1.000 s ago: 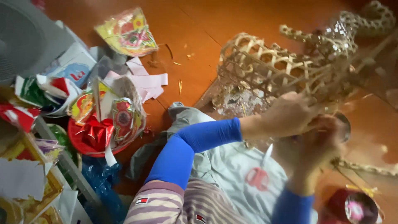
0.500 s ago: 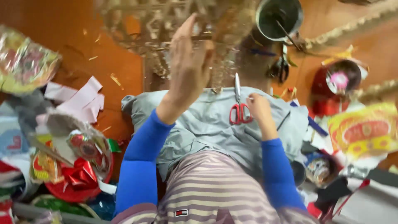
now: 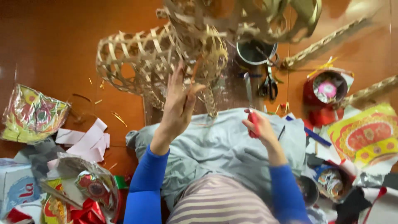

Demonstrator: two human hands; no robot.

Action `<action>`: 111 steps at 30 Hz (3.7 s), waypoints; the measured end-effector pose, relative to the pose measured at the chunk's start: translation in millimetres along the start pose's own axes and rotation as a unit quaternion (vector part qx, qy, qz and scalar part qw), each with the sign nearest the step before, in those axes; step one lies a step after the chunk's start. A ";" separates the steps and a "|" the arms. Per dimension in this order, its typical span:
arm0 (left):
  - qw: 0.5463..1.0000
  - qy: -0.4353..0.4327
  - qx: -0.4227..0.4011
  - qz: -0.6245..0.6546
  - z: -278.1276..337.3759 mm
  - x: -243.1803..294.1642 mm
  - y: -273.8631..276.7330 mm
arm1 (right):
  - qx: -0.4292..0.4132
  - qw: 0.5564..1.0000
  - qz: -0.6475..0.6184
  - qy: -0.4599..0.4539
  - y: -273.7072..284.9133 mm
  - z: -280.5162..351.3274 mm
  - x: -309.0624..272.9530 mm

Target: The person sits on the floor weaving thin bamboo strips into an openwork animal-shaped lantern frame, tucking and tightening strips by hand and trimming excess with scissors. They rotate the frame to work on different sides and set it down on the floor beside them.

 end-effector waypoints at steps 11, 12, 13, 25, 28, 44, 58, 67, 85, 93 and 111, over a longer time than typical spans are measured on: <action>0.999 0.017 -0.007 0.031 1.8 -20.4 -11.0 | -0.405 0.896 0.049 0.174 -40.8 -12.2 -204.2; 0.999 0.020 -0.013 0.026 2.0 -22.0 -13.3 | -0.443 0.874 0.095 0.173 -48.8 -16.8 -217.4; 1.000 0.017 -0.009 0.022 2.2 -21.6 -13.6 | -0.445 0.872 0.097 0.178 -60.6 -16.4 -236.8; 1.000 0.001 0.024 0.011 0.1 -14.2 -17.2 | -0.332 0.881 0.095 0.323 -70.7 0.0 -174.6; 0.999 -0.018 0.036 0.002 -1.7 -10.0 -15.7 | -0.103 0.871 0.077 0.473 -48.8 11.2 -161.7; 0.998 -0.017 0.038 -0.039 -3.9 -23.2 -23.3 | 0.334 0.707 0.119 0.612 -11.4 51.3 -256.4; 0.997 0.042 0.026 -0.055 -2.0 -54.2 -56.2 | -0.249 0.873 -0.206 0.365 -167.1 69.0 -354.8; 0.988 -0.034 0.117 0.096 13.3 -39.6 -14.8 | -0.041 0.817 -0.150 0.555 -91.8 56.9 -190.4; 0.947 0.274 0.003 0.170 153.3 -127.2 -120.2 | 0.153 0.784 0.506 0.325 19.5 -114.3 80.0; 0.944 0.257 -0.055 0.199 153.5 -104.1 -178.4 | -0.190 0.938 -0.260 0.126 -83.9 -8.7 -32.8; 0.945 0.301 -0.109 0.071 191.3 -119.7 -120.5 | 0.061 0.926 -0.360 0.094 10.8 2.7 -68.5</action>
Point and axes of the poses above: each hand's wrist, its own z-axis away from the middle knuckle, its own y-axis out of the back of the hand, x = y × z, the point moved 8 cm from there along -z, towards the middle knuckle, and after that the axes turned 7 degrees about x, right-handed, at the moved point
